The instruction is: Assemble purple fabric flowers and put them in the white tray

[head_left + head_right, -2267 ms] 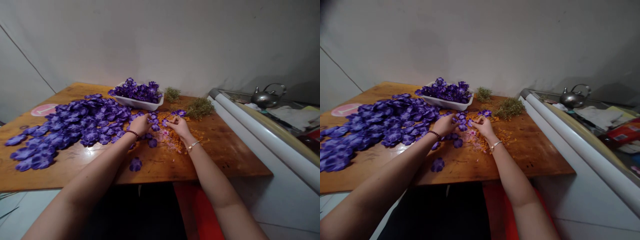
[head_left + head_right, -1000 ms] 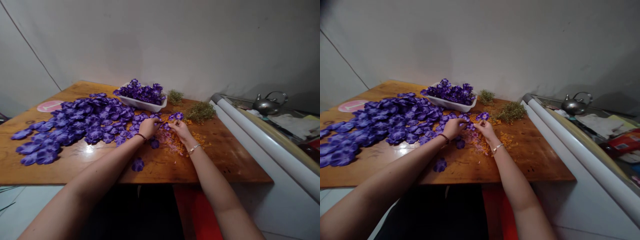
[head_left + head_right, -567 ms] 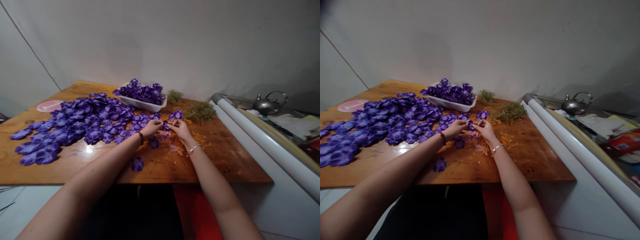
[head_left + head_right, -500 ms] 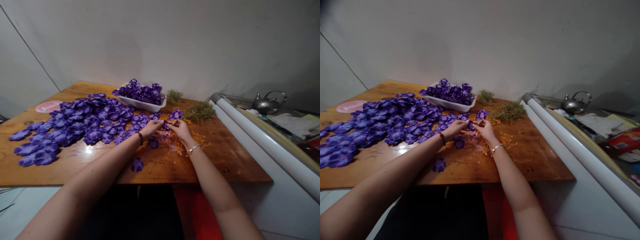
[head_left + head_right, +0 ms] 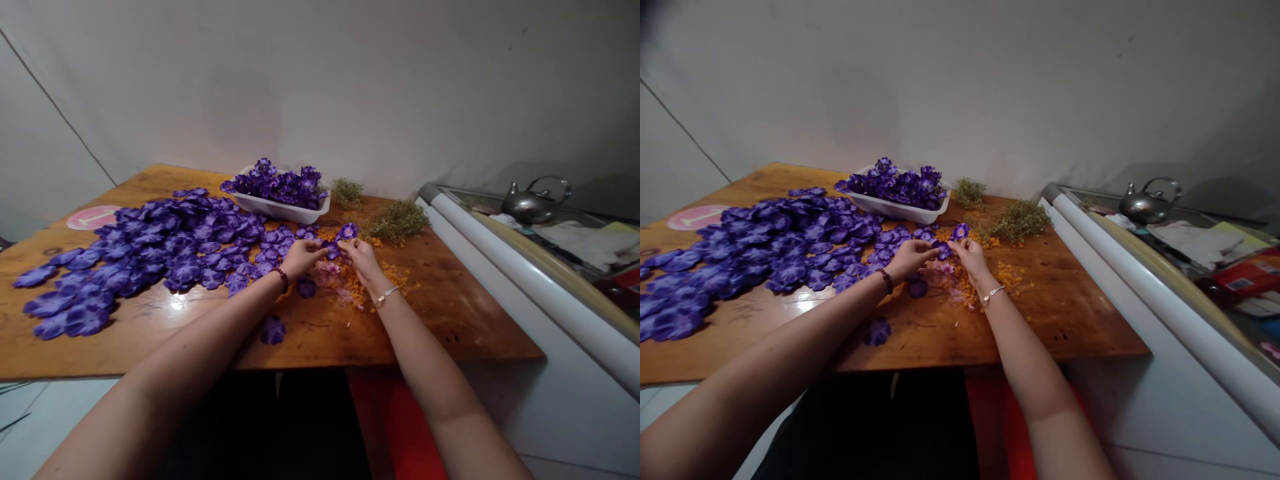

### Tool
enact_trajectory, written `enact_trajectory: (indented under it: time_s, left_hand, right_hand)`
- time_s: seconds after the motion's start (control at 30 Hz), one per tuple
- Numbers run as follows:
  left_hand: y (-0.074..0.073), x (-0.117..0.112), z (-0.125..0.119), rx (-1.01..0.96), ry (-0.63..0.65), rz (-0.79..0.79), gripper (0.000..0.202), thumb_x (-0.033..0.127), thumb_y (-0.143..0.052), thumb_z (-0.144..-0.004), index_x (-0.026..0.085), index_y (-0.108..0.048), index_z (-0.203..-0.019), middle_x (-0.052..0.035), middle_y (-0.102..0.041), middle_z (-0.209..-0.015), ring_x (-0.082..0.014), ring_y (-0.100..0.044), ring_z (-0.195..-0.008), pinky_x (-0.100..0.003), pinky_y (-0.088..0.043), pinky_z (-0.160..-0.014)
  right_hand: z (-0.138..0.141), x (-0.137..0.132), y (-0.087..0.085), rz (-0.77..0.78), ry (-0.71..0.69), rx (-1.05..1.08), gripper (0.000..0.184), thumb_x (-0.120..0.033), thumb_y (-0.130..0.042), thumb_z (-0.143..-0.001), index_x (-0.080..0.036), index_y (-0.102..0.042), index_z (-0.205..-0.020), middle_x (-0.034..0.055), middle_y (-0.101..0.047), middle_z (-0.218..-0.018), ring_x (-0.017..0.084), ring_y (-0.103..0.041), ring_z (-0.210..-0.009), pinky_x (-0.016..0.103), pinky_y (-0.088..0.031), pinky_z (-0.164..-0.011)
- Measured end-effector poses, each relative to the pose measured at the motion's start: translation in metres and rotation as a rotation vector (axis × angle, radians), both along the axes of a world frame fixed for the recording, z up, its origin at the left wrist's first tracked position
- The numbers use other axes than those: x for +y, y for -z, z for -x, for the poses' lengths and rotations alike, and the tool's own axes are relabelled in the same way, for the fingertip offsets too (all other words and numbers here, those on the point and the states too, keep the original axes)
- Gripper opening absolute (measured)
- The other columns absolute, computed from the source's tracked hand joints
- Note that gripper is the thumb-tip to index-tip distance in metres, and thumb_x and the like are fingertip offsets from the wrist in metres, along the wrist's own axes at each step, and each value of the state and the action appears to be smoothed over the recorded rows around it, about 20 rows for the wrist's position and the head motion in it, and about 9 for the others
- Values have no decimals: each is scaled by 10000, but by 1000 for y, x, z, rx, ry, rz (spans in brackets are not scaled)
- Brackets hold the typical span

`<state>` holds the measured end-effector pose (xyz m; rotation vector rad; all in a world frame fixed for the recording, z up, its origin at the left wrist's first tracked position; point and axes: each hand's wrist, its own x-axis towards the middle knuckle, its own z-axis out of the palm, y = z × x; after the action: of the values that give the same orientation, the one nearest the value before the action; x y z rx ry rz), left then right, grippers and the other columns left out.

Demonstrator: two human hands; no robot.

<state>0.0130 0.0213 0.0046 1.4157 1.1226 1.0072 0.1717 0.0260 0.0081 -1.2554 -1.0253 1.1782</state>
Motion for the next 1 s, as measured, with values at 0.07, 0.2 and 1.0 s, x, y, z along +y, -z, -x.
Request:
enact_trajectory:
  time_s: [0.07,0.2,1.0]
  left_hand:
    - [-2,-1,0,-17,-6,21,296,426,-723,-692,136,-669,-713,-32,-676,-670,-111,-559,-576,-194,-395,-482]
    - [-3,-3,-1,-35,-12,35,286,417,-725,-695,140,-654,-706,-30,-670,-670,-111,-557,-577,-198,-413,-490]
    - [-1,1,-4,-99,-145,75,419,536,-585,-785,134,-677,-862,-75,-703,-860,-191,-647,-790,-233,-488,-576]
  right_hand:
    - [0,1,3,-25,7,-25,591,-466,-850,-438,-237,-326,-587,-68,-510,-541,125,-558,-587,259,-475,-562]
    - [1,-3,2,-50,-86,-27,636,-489,-873,-366,-234,-332,-582,-75,-496,-543,126,-557,-591,276,-492,-597]
    - [-2,5,7,-161,12,-40,669,-536,-870,-331,-228,-309,-525,-79,-460,-489,105,-497,-539,260,-434,-589]
